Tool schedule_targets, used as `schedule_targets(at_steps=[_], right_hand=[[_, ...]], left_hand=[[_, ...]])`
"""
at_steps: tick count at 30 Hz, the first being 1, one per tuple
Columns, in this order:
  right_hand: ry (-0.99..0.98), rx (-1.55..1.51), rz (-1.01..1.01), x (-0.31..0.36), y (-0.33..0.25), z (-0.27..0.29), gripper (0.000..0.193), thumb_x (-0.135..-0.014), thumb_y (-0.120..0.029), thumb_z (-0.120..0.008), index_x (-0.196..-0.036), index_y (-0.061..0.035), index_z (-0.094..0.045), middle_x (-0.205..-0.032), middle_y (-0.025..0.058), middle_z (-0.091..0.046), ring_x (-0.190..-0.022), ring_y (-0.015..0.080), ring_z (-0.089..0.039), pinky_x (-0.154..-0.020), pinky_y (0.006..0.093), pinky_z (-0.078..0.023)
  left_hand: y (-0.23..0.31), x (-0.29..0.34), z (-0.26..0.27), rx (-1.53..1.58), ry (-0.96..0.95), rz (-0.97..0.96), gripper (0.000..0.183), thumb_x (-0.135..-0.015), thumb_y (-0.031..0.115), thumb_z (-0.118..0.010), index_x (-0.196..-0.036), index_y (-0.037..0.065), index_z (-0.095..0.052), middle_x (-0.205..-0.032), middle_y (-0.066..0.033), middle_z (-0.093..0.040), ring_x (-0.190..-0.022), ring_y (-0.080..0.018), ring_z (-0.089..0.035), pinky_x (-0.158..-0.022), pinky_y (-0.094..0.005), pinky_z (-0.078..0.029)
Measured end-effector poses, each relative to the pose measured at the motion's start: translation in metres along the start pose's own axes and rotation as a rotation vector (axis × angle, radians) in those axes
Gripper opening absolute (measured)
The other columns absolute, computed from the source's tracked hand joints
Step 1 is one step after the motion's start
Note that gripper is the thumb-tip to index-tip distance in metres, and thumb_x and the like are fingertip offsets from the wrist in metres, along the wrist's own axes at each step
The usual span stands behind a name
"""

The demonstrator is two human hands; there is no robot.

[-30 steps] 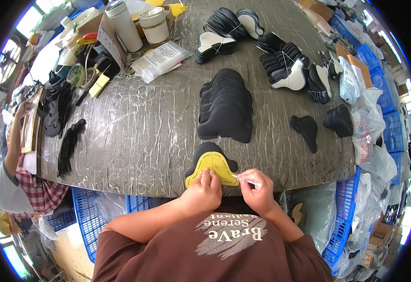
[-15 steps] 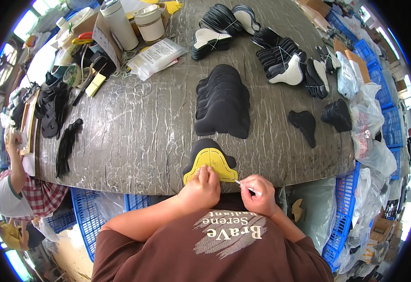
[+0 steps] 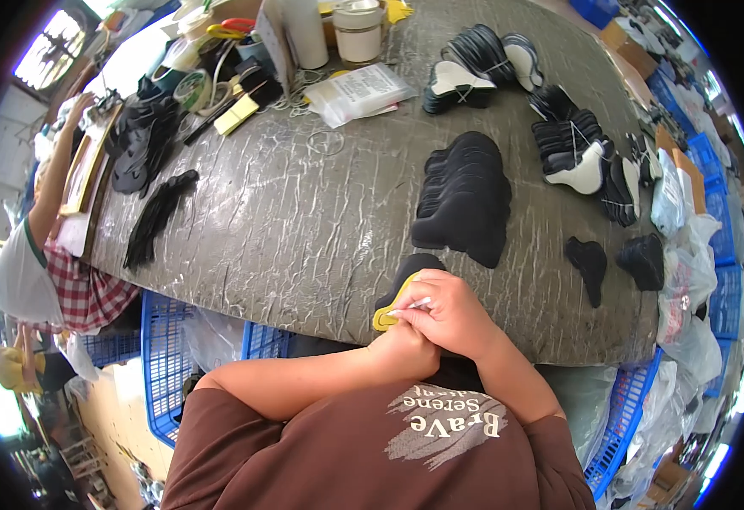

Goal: Trace an outline onto shoe material parts using a template and a silver marking pen.

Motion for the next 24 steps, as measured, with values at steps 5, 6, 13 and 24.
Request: schedule_targets(at_steps=[5,6,13,24], right_hand=[[-0.098,0.052,0.010,-0.011,0.004,-0.008,0.008,-0.075,-0.007,-0.074,-0.076,-0.0052,-0.066,-0.074,0.0091,-0.063,-0.071,0.0262,-0.060,-0.067,0.0357,-0.047],[-0.102,0.053,0.009,-0.010,0.004,-0.006,0.008,-0.075,-0.007,-0.074,-0.076,-0.0052,-0.066,-0.074,0.0091,-0.063,-0.071,0.0262,-0.060,-0.067,0.0357,-0.047],[0.595,-0.362,-0.045,0.029,0.023,0.028,0.006,-0.090,0.005,-0.060,-0.089,0.0008,-0.056,-0.087,0.0103,-0.064,-0.078,0.0150,-0.061,-0.074,0.0275,-0.051],[0.323,0.122,0.294,0.063,-0.022,0.009,0.020,-0.074,0.004,-0.072,-0.089,-0.0055,-0.062,-0.086,0.0109,-0.070,-0.067,0.0261,-0.065,-0.061,0.0338,-0.051]], left_hand=[[0.004,0.002,-0.009,0.059,-0.041,0.025,0.021,-0.064,0.021,-0.061,-0.074,0.007,-0.072,-0.073,-0.0111,-0.067,-0.065,-0.0254,-0.064,-0.049,-0.0406,-0.049],[0.003,0.001,-0.008,0.084,-0.069,0.016,0.022,-0.064,0.020,-0.061,-0.075,0.005,-0.072,-0.075,-0.0125,-0.068,-0.067,-0.0261,-0.065,-0.050,-0.0404,-0.050],[-0.022,-0.009,0.015,0.034,-0.006,0.045,0.022,-0.067,0.017,-0.059,-0.076,0.000,-0.070,-0.088,-0.0155,-0.067,-0.078,-0.0269,-0.065,-0.053,-0.0343,-0.054],[-0.099,-0.055,-0.012,0.835,-0.493,0.094,0.016,-0.067,0.007,-0.066,-0.082,0.005,-0.072,-0.081,-0.0156,-0.069,-0.079,-0.0341,-0.067,-0.070,-0.0415,-0.053]])
Point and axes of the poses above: each hand's wrist, its own x-axis away from the middle knuckle, its own z-axis out of the back of the hand, y = z × x, the point moved 4 cm from there along -x, towards the middle knuckle
